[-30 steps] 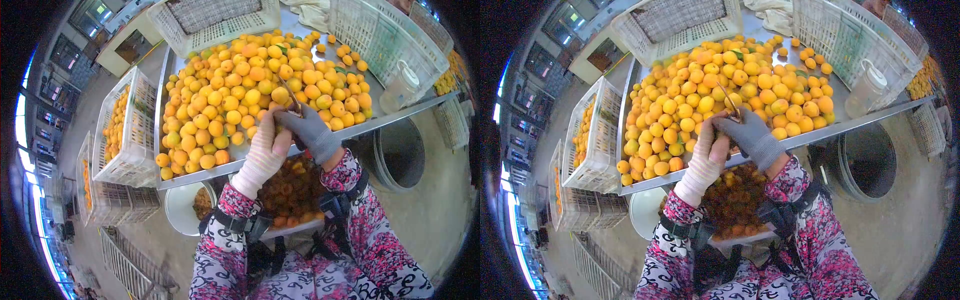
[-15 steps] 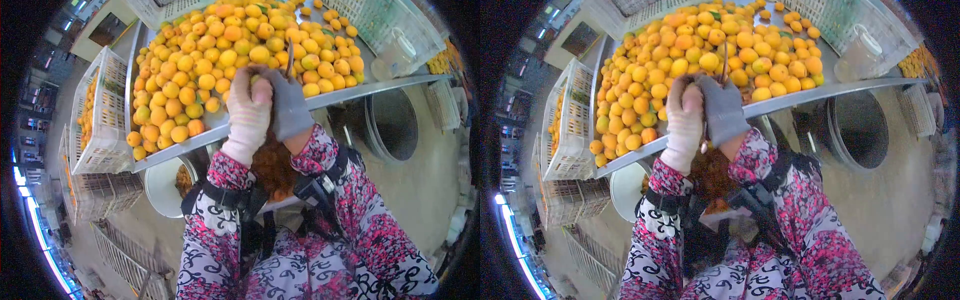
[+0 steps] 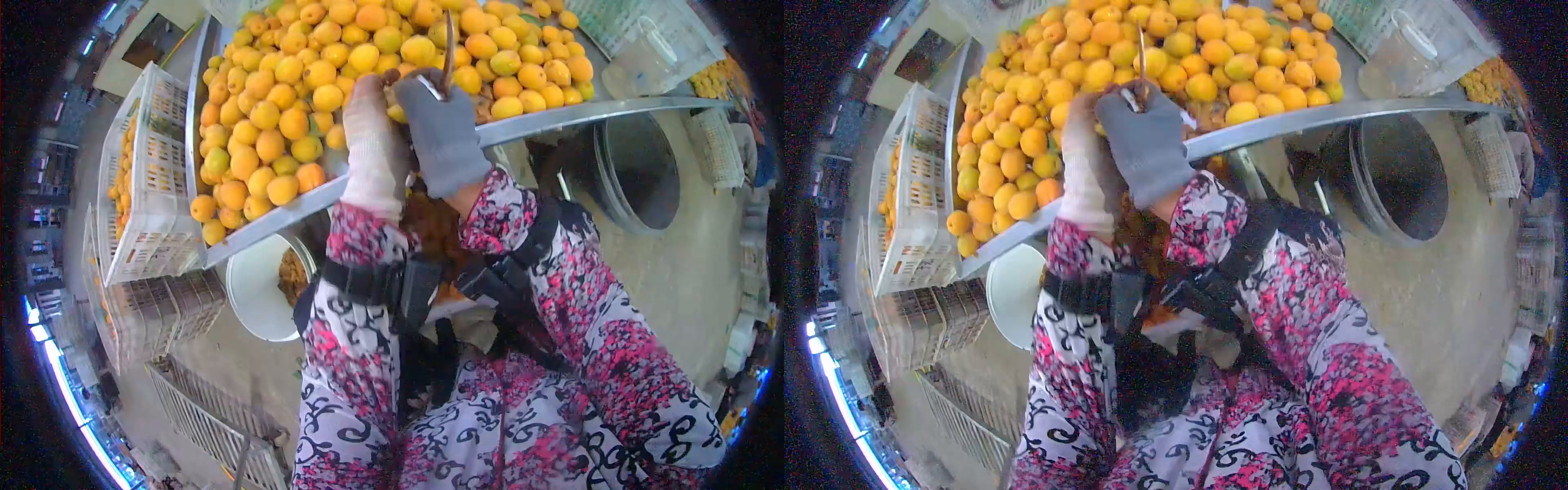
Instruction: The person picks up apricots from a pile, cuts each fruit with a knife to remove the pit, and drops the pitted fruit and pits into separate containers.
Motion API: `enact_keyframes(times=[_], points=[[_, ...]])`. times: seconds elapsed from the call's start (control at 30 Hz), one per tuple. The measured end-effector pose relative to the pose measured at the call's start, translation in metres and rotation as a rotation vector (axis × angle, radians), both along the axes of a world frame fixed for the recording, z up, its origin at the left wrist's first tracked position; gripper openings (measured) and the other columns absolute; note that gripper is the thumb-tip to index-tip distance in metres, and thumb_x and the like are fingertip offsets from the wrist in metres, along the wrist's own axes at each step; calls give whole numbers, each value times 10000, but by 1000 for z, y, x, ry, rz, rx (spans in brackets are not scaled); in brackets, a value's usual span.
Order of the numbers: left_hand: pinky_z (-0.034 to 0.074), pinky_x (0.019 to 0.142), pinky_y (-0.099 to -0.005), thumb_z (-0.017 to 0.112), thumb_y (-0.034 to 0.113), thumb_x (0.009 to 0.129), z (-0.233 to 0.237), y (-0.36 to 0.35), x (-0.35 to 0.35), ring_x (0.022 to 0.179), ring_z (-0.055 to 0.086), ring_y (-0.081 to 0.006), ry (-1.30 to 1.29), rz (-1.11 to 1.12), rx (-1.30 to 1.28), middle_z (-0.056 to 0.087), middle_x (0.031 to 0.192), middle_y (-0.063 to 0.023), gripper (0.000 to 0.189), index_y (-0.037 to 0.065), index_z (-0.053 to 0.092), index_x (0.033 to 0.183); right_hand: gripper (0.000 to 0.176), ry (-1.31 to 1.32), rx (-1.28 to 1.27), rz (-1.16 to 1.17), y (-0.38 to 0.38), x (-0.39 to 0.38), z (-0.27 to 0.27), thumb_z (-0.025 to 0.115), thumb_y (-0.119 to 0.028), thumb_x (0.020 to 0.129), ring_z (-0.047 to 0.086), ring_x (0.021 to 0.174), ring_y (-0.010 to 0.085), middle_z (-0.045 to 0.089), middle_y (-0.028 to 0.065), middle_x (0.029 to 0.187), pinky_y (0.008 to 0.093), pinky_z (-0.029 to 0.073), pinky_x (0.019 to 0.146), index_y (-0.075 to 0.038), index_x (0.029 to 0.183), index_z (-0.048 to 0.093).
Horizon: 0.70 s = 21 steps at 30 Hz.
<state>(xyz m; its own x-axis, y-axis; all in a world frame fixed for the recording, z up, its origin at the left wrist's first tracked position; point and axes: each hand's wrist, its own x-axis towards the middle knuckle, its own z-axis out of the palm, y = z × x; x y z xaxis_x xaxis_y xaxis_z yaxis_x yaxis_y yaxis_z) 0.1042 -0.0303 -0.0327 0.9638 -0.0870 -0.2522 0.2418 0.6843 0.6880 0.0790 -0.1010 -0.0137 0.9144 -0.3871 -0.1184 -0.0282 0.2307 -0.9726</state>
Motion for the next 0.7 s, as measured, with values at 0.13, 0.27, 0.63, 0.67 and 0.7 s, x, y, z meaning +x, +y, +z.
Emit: enact_keyframes(times=[0.13, 0.27, 0.63, 0.67, 0.7], points=[[499, 758, -352, 454, 385, 891, -23, 13, 25, 903, 574, -223, -491, -4, 606, 571, 1020, -81, 395, 66, 528, 1111, 236, -92, 229, 120, -10, 9, 17, 615, -229, 778, 545, 632, 117, 586, 5, 731, 273, 450, 545, -37, 915, 619], [364, 426, -224, 395, 422, 919, 32, 14, -9, 534, 489, -106, -108, -56, 322, 595, 799, -42, 447, 45, 559, 1094, 220, 46, 393, 374, -47, 7, 27, 628, -250, 797, 497, 498, 98, 564, 5, 694, 226, 379, 420, -67, 920, 628], [371, 486, -268, 343, 577, 888, 24, 37, -19, 601, 513, -147, 61, -130, 156, 583, 779, -51, 560, 81, 574, 1010, 470, 107, -394, 921, -56, -3, 15, 676, -474, 758, 595, 659, 111, 645, 63, 786, 230, 468, 599, -63, 986, 660], [368, 484, -267, 354, 572, 887, 26, 37, -21, 603, 514, -148, 54, -107, 184, 580, 774, -46, 551, 82, 570, 1018, 466, 143, -382, 932, -56, -4, 20, 676, -462, 763, 584, 634, 105, 632, 50, 747, 229, 458, 573, -51, 984, 659], [366, 482, -266, 365, 568, 885, 26, 35, -23, 604, 514, -149, 48, -84, 211, 577, 770, -41, 543, 83, 566, 1027, 462, 181, -370, 943, -58, -5, 25, 676, -449, 768, 573, 609, 99, 620, 37, 708, 227, 448, 546, -39, 981, 657]])
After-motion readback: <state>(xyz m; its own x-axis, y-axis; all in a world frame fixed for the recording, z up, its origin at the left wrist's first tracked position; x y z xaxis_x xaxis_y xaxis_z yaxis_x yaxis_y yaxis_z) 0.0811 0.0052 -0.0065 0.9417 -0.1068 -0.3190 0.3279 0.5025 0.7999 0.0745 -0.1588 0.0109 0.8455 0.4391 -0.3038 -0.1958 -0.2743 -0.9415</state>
